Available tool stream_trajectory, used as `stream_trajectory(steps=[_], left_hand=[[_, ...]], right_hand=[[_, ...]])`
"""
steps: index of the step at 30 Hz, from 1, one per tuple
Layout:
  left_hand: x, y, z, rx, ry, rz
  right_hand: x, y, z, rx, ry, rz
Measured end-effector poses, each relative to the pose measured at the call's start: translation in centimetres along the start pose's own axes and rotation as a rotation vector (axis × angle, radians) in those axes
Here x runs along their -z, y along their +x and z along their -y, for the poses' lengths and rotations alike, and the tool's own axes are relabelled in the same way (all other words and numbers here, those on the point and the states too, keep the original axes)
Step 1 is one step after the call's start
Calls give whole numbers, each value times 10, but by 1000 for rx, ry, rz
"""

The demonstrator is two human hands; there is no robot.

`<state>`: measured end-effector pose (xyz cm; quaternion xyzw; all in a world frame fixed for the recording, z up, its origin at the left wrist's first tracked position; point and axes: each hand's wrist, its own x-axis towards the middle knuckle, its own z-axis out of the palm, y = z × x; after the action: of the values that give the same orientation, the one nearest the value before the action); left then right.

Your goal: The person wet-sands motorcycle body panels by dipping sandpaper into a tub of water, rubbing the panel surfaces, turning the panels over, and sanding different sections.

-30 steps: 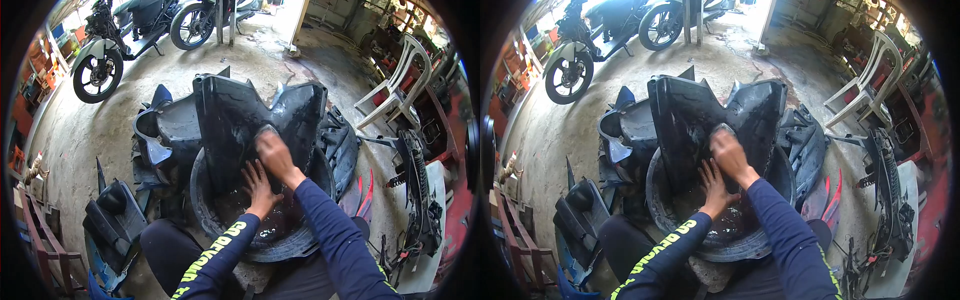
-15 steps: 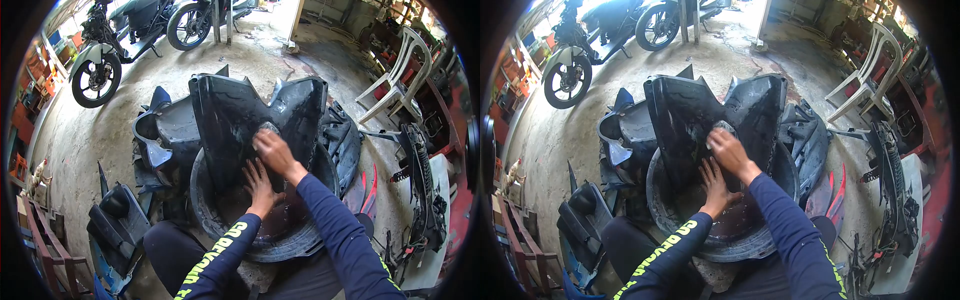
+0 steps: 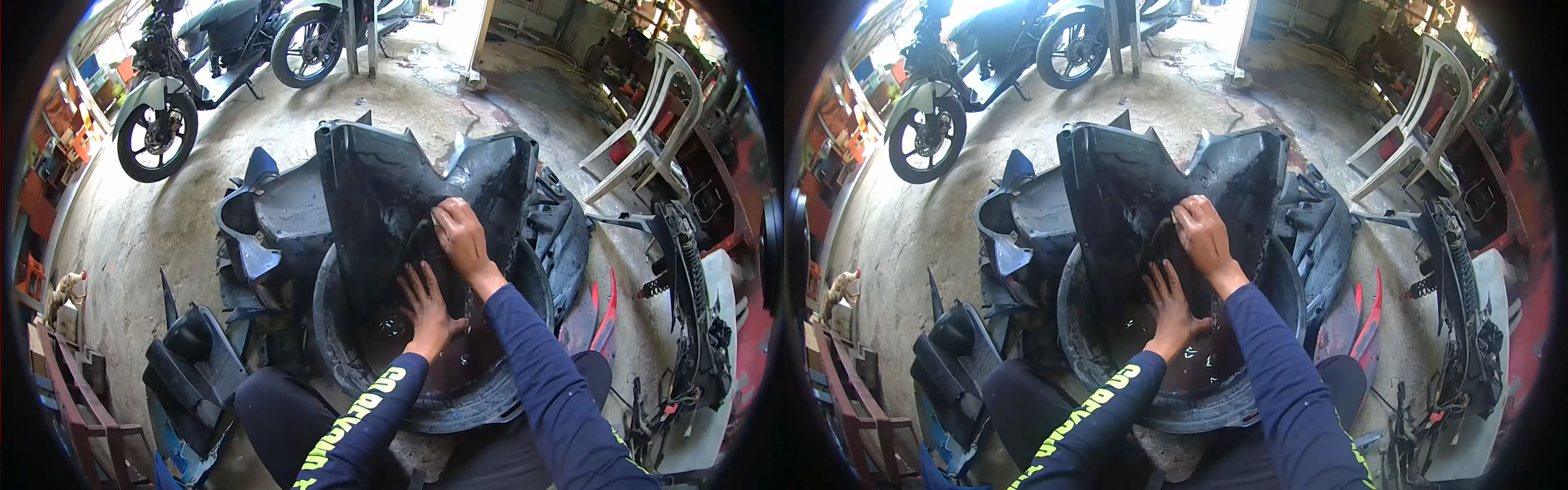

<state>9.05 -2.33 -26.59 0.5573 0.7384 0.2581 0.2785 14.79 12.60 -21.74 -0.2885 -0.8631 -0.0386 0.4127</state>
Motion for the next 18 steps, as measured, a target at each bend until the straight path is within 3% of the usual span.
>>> stream_trajectory(steps=[1,4,8,10,14,16,18], left_hand=[[-1,1,3,1,0,0],[-6,0,8,-36,-16,-56],[-2,2,6,-39,-35,-42],[-4,0,6,-29,-20,-31],[-6,3,9,-74,26,-41],[-8,4,12,-68,-27,-51],[1,5,4,-77,-20,-40]], right_hand=[[-7,-4,7,-19,-22,-40],[-8,-11,9,240,45,127],[-3,-2,2,27,-56,3],[-10,-13,9,320,10,173],[0,0,-1,20,-131,106],[-14,-19,1,358,-32,167],[-7,-8,-2,375,-12,204]])
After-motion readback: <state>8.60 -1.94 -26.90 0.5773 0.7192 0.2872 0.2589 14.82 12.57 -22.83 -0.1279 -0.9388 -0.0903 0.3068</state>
